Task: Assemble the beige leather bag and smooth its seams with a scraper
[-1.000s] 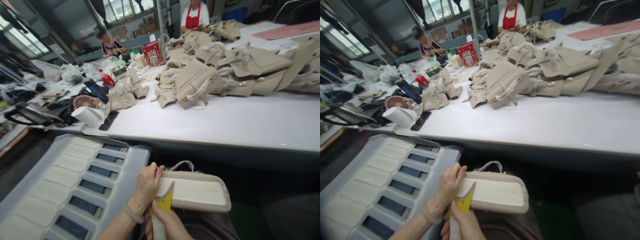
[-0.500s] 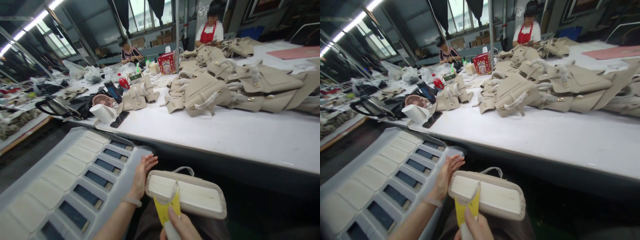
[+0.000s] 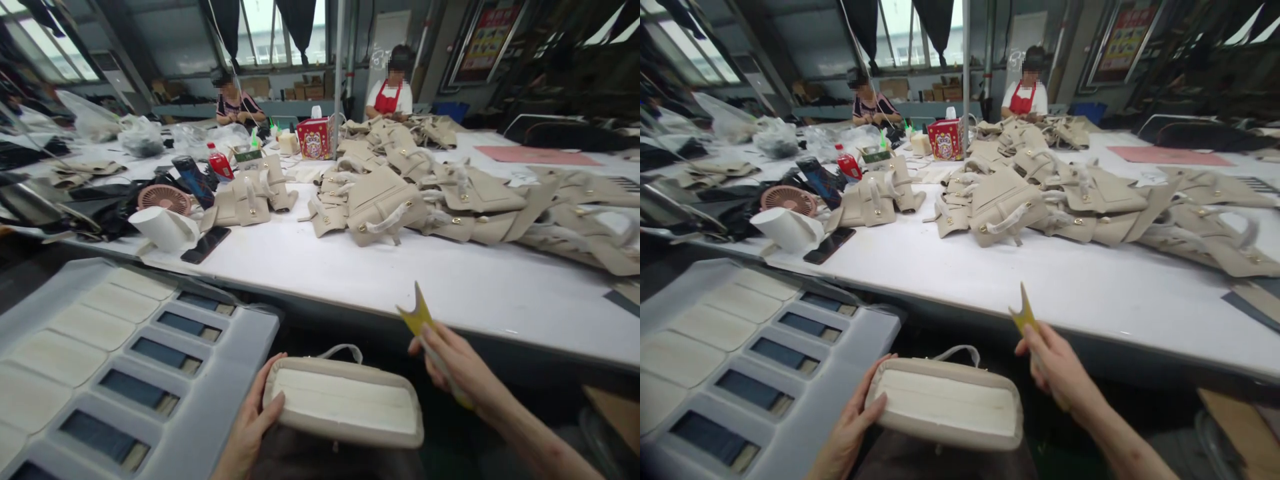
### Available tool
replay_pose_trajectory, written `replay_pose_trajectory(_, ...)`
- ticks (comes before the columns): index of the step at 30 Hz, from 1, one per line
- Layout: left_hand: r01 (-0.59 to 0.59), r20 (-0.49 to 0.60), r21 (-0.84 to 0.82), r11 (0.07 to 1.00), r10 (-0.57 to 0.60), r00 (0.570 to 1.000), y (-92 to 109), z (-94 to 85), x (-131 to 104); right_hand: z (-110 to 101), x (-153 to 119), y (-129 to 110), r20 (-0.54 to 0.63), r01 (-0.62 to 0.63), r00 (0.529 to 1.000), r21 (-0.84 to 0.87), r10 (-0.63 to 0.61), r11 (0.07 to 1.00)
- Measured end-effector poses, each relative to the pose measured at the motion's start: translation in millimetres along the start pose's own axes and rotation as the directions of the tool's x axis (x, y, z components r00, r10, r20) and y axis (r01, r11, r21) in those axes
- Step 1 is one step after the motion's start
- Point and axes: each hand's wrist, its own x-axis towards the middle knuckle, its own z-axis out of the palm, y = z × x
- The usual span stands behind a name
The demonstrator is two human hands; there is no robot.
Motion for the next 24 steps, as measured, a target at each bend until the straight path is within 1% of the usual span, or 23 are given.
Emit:
replay_pose_trajectory(1,0.002,0.004,-0.007,1.0,-0.002,1.0,2,1.0,0,-21,24,3,-0.142,0.053,0.986,-0.261,-0.092,0.964)
replay_pose_trajectory(2,0.005,0.0,-0.012,1.0,-0.005,1.0,3,1.8,0,-39,49,7,-0.274,0.027,0.94,-0.535,-0.204,0.844)
replay_pose_trajectory(3,0.005,-0.007,-0.017,1.0,-0.005,1.0,3,2.2,0,-54,71,10,-0.332,-0.01,0.909,-0.622,-0.251,0.783)
replay_pose_trajectory(5,-0.002,-0.027,-0.014,1.0,0.002,1.0,-1,1.5,0,-73,109,16,-0.369,-0.045,0.868,-0.726,-0.333,0.687)
replay_pose_trajectory(7,-0.024,-0.031,0.002,1.0,0.024,0.999,-6,-2.1,2,-78,131,17,-0.343,-0.033,0.853,-0.787,-0.393,0.616)
replay_pose_trajectory(9,-0.042,0.012,0.066,0.997,0.042,0.999,-11,-7.9,4,-73,137,15,-0.297,-0.009,0.842,-0.842,-0.45,0.54)
replay_pose_trajectory(11,-0.066,0.057,0.185,0.981,0.056,0.997,-14,-13.5,7,-60,128,13,-0.266,0.027,0.806,-0.876,-0.529,0.481)
replay_pose_trajectory(12,-0.098,0.064,0.266,0.959,0.083,0.994,-13,-15.3,8,-51,118,14,-0.252,0.066,0.779,-0.877,-0.573,0.476)
replay_pose_trajectory(13,-0.15,0.07,0.359,0.921,0.134,0.989,-12,-15.9,10,-41,104,16,-0.238,0.124,0.76,-0.86,-0.605,0.495)
replay_pose_trajectory(14,-0.225,0.086,0.46,0.859,0.209,0.974,-9,-15.2,12,-28,88,21,-0.231,0.19,0.748,-0.824,-0.623,0.534)
replay_pose_trajectory(15,-0.31,0.126,0.564,0.766,0.29,0.949,-5,-13.4,13,-15,70,28,-0.202,0.283,0.765,-0.748,-0.612,0.601)
replay_pose_trajectory(16,-0.393,0.201,0.656,0.644,0.353,0.914,-1,-10.6,15,-1,51,37,-0.159,0.333,0.816,-0.656,-0.555,0.677)
replay_pose_trajectory(17,-0.463,0.291,0.726,0.508,0.383,0.877,4,-7.2,18,14,33,47,-0.119,0.347,0.854,-0.594,-0.506,0.726)
replay_pose_trajectory(18,-0.512,0.372,0.771,0.379,0.384,0.845,9,-3.8,20,28,17,56,-0.044,0.384,0.868,-0.573,-0.495,0.724)
replay_pose_trajectory(19,-0.541,0.437,0.797,0.268,0.363,0.823,13,-0.6,23,40,4,65,0.017,0.44,0.848,-0.58,-0.53,0.686)
replay_pose_trajectory(20,-0.557,0.482,0.812,0.175,0.338,0.808,15,1.9,26,51,-7,70,0.08,0.476,0.834,-0.602,-0.545,0.641)
replay_pose_trajectory(21,-0.568,0.514,0.818,0.097,0.322,0.795,17,3.6,28,61,-16,72,0.114,0.493,0.822,-0.633,-0.558,0.596)
replay_pose_trajectory(22,-0.579,0.54,0.815,0.028,0.323,0.777,16,4.4,29,68,-24,69,0.133,0.499,0.811,-0.665,-0.569,0.556)
replay_pose_trajectory(23,-0.592,0.566,0.806,-0.031,0.337,0.753,14,4.3,29,73,-32,62,0.136,0.489,0.811,-0.692,-0.569,0.531)
replay_pose_trajectory(24,-0.61,0.592,0.789,-0.076,0.362,0.72,11,3.4,28,76,-39,52,0.137,0.477,0.815,-0.71,-0.563,0.518)
